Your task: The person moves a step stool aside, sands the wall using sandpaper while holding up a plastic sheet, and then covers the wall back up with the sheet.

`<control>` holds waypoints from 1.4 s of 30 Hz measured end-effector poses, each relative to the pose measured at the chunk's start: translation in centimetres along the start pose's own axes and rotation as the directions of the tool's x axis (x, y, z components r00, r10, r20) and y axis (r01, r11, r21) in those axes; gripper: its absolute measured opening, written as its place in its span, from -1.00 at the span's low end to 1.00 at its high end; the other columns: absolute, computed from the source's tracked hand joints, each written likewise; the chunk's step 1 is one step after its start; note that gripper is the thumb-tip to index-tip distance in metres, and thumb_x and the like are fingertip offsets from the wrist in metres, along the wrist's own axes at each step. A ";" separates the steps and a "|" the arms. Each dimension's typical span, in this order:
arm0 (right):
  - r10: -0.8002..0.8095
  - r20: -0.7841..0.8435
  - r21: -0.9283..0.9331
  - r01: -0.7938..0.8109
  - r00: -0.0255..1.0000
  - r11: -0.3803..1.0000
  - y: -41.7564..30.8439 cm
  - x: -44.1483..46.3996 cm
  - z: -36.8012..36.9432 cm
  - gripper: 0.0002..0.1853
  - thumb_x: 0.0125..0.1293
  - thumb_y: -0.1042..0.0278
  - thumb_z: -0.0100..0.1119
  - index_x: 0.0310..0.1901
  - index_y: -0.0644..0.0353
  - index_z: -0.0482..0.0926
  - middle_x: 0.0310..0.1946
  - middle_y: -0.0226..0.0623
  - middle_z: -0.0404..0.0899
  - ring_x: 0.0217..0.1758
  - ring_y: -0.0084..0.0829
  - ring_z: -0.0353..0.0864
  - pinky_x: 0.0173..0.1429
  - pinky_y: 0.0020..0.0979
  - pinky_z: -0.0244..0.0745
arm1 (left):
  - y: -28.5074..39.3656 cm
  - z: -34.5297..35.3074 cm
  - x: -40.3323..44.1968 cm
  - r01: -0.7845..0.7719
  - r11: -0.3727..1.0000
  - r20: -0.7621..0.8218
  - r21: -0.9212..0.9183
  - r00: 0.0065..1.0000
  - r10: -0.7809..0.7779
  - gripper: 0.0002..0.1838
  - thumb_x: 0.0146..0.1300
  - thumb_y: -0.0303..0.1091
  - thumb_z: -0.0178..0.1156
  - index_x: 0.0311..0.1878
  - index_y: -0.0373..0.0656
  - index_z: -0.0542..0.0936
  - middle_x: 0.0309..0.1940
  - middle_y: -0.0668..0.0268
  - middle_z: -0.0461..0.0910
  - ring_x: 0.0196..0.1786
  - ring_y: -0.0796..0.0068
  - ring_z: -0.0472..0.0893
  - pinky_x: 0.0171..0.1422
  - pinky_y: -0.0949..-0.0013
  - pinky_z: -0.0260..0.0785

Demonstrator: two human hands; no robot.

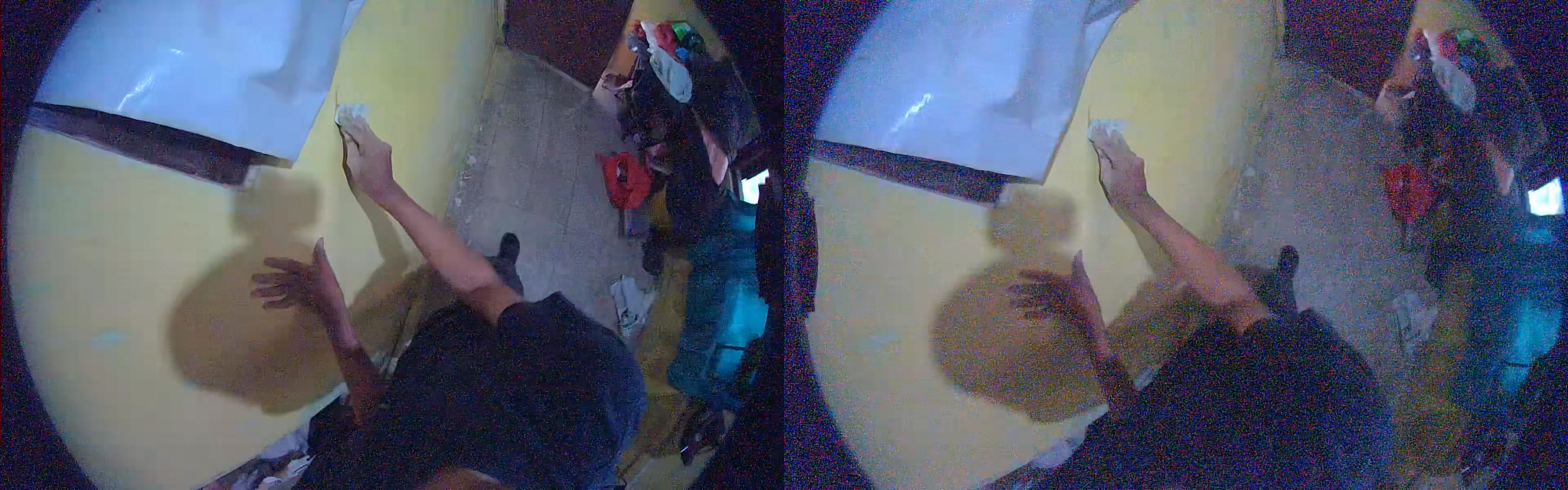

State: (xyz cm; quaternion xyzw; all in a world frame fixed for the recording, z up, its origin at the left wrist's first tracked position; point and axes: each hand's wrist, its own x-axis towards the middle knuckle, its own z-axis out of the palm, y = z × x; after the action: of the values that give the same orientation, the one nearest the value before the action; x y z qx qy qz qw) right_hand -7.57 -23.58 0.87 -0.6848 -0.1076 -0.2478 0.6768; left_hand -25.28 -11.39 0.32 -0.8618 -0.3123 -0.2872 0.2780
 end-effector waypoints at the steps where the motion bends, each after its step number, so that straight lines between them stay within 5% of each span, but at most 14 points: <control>1: 0.033 -0.026 -0.026 -0.033 0.999 0.999 -0.4 0.4 0.2 -0.61 0.26 0.60 0.00 0.11 0.09 0.54 0.09 -0.05 0.53 0.21 -0.09 0.48 0.34 -0.18 0.33 | 0.1 0.2 0.3 0.004 1.000 0.005 -0.026 1.000 -0.004 0.20 0.14 0.55 -0.20 0.43 -0.45 -0.13 0.36 -0.53 -0.27 0.35 -0.71 -0.21 0.23 -0.62 -0.25; 2: 0.029 -0.050 -0.024 -0.030 0.998 0.999 -0.9 0.0 0.4 -0.61 0.26 0.60 0.00 0.11 0.09 0.54 0.09 -0.05 0.53 0.21 -0.09 0.48 0.34 -0.18 0.33 | 0.2 0.3 0.7 -0.011 0.999 -0.013 -0.034 1.000 0.010 0.20 0.14 0.55 -0.20 0.43 -0.45 -0.13 0.36 -0.53 -0.27 0.35 -0.71 -0.21 0.23 -0.62 -0.25; 4: -0.413 0.131 -0.107 0.426 0.902 0.898 -1.4 -2.0 0.3 -0.60 0.25 0.62 -0.02 0.11 0.12 0.53 0.08 -0.05 0.53 0.22 -0.09 0.48 0.33 -0.21 0.34 | 0.7 0.2 0.3 0.017 1.000 -0.048 0.017 0.999 -0.017 0.21 0.13 0.56 -0.22 0.43 -0.46 -0.14 0.36 -0.53 -0.27 0.36 -0.71 -0.21 0.24 -0.62 -0.25; 9: -0.172 0.017 0.067 0.171 0.985 0.983 1.5 0.0 -1.0 -0.63 0.27 0.50 0.00 0.12 0.08 0.52 0.17 -0.05 0.46 0.27 -0.08 0.42 0.29 -0.22 0.38 | 0.8 -0.6 0.0 -0.011 0.998 0.014 0.061 1.000 0.010 0.21 0.13 0.57 -0.24 0.42 -0.45 -0.13 0.36 -0.53 -0.28 0.35 -0.72 -0.22 0.24 -0.61 -0.27; 11: -0.277 0.068 -0.215 0.285 0.958 0.934 1.0 -0.3 -0.4 -0.66 0.26 0.50 0.01 0.08 0.09 0.53 0.17 -0.03 0.47 0.28 -0.07 0.41 0.33 -0.21 0.32 | 1.3 -0.7 0.7 -0.007 0.996 0.019 0.089 1.000 0.005 0.21 0.12 0.58 -0.23 0.43 -0.45 -0.12 0.36 -0.53 -0.28 0.35 -0.72 -0.23 0.25 -0.61 -0.28; 15: -0.472 0.157 0.043 0.471 0.868 0.881 0.2 -3.3 -1.0 -0.66 0.29 0.52 -0.02 0.09 0.14 0.52 0.19 -0.01 0.43 0.30 -0.03 0.36 0.41 -0.20 0.21 | 0.1 0.8 -1.9 0.044 0.998 0.023 -0.045 0.999 -0.043 0.21 0.13 0.56 -0.20 0.43 -0.45 -0.14 0.36 -0.53 -0.31 0.36 -0.70 -0.28 0.25 -0.61 -0.33; 19: -0.048 0.064 0.012 0.047 0.997 0.999 -1.0 -3.1 -0.7 -0.59 0.28 0.56 -0.06 0.18 0.21 0.45 0.23 -0.06 0.41 0.35 -0.07 0.33 0.44 -0.22 0.17 | -0.3 -0.7 -2.2 0.011 1.000 0.050 0.015 0.999 -0.012 0.20 0.14 0.53 -0.16 0.43 -0.46 -0.18 0.36 -0.54 -0.35 0.37 -0.68 -0.33 0.25 -0.62 -0.37; 21: -0.376 0.143 0.125 0.360 0.915 0.924 -1.9 -5.1 0.1 -0.56 0.20 0.64 0.01 0.15 0.22 0.49 0.26 0.05 0.35 0.40 -0.03 0.25 0.45 -0.23 0.15 | 0.2 0.3 -2.4 0.031 0.999 -0.010 -0.022 0.999 -0.031 0.21 0.14 0.53 -0.16 0.43 -0.46 -0.19 0.36 -0.54 -0.35 0.37 -0.68 -0.33 0.24 -0.62 -0.36; 26: 0.005 0.255 0.141 -0.043 0.967 0.989 -1.7 -3.1 -2.3 -0.48 0.21 0.60 0.03 0.26 0.22 0.35 0.35 0.07 0.19 0.44 -0.08 0.18 0.44 -0.25 0.17 | -0.6 -0.1 -3.2 0.045 0.998 0.048 -0.036 0.998 -0.044 0.20 0.16 0.52 -0.17 0.42 -0.48 -0.18 0.35 -0.56 -0.34 0.36 -0.71 -0.30 0.22 -0.64 -0.30; 30: -0.356 0.239 0.019 0.362 0.904 0.932 -2.0 -6.3 -0.1 -0.44 0.24 0.59 -0.01 0.32 0.19 0.29 0.35 0.08 0.21 0.38 -0.09 0.29 0.35 -0.32 0.31 | 0.4 -0.2 -2.6 0.002 1.000 -0.009 0.030 1.000 -0.002 0.18 0.17 0.52 -0.19 0.41 -0.48 -0.14 0.33 -0.59 -0.30 0.33 -0.76 -0.25 0.21 -0.65 -0.25; 31: -0.080 0.401 0.335 -0.065 0.913 0.940 -4.2 -7.7 -0.7 -0.40 0.25 0.62 -0.03 0.36 0.14 0.24 0.32 0.06 0.25 0.39 -0.06 0.26 0.43 -0.27 0.20 | 0.4 0.1 -2.7 0.001 0.999 -0.010 0.035 1.000 -0.001 0.17 0.17 0.52 -0.20 0.41 -0.48 -0.12 0.32 -0.60 -0.27 0.32 -0.78 -0.22 0.21 -0.65 -0.25; 33: -0.361 0.506 0.125 0.348 0.783 0.929 -2.0 -8.8 1.3 -0.35 0.23 0.61 -0.02 0.40 0.10 0.18 0.34 0.02 0.23 0.42 -0.06 0.21 0.46 -0.19 0.16 | -0.7 1.7 -2.7 0.014 1.000 -0.050 0.010 0.999 -0.013 0.17 0.17 0.52 -0.21 0.41 -0.48 -0.12 0.32 -0.60 -0.24 0.31 -0.80 -0.20 0.19 -0.66 -0.23; 36: -0.529 0.370 0.062 0.548 0.764 0.834 -0.3 -7.1 1.1 -0.31 0.23 0.55 -0.01 0.42 0.07 0.13 0.40 0.06 0.10 0.49 -0.06 0.06 0.49 -0.13 0.09 | 0.0 -0.1 -2.3 -0.007 1.000 0.009 0.012 1.000 0.007 0.16 0.18 0.52 -0.22 0.42 -0.46 -0.15 0.32 -0.59 -0.23 0.30 -0.81 -0.19 0.17 -0.67 -0.20; 42: -0.201 0.554 0.028 0.224 0.808 0.974 -0.5 -8.8 2.8 -0.38 0.31 0.48 -0.06 0.42 0.11 0.12 0.42 0.19 -0.05 0.54 0.01 -0.13 0.54 -0.07 -0.14 | -0.5 0.6 -2.5 -0.004 0.999 0.065 0.039 0.998 0.002 0.15 0.19 0.50 -0.20 0.42 -0.46 -0.13 0.33 -0.59 -0.26 0.30 -0.81 -0.18 0.17 -0.66 -0.17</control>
State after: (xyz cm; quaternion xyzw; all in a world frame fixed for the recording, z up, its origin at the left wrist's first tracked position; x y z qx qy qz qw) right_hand -14.77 -19.18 -2.86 -0.7238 -0.3696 -0.1153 0.5712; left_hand -27.01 -11.63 -1.63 -0.8654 -0.3256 -0.2525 0.2852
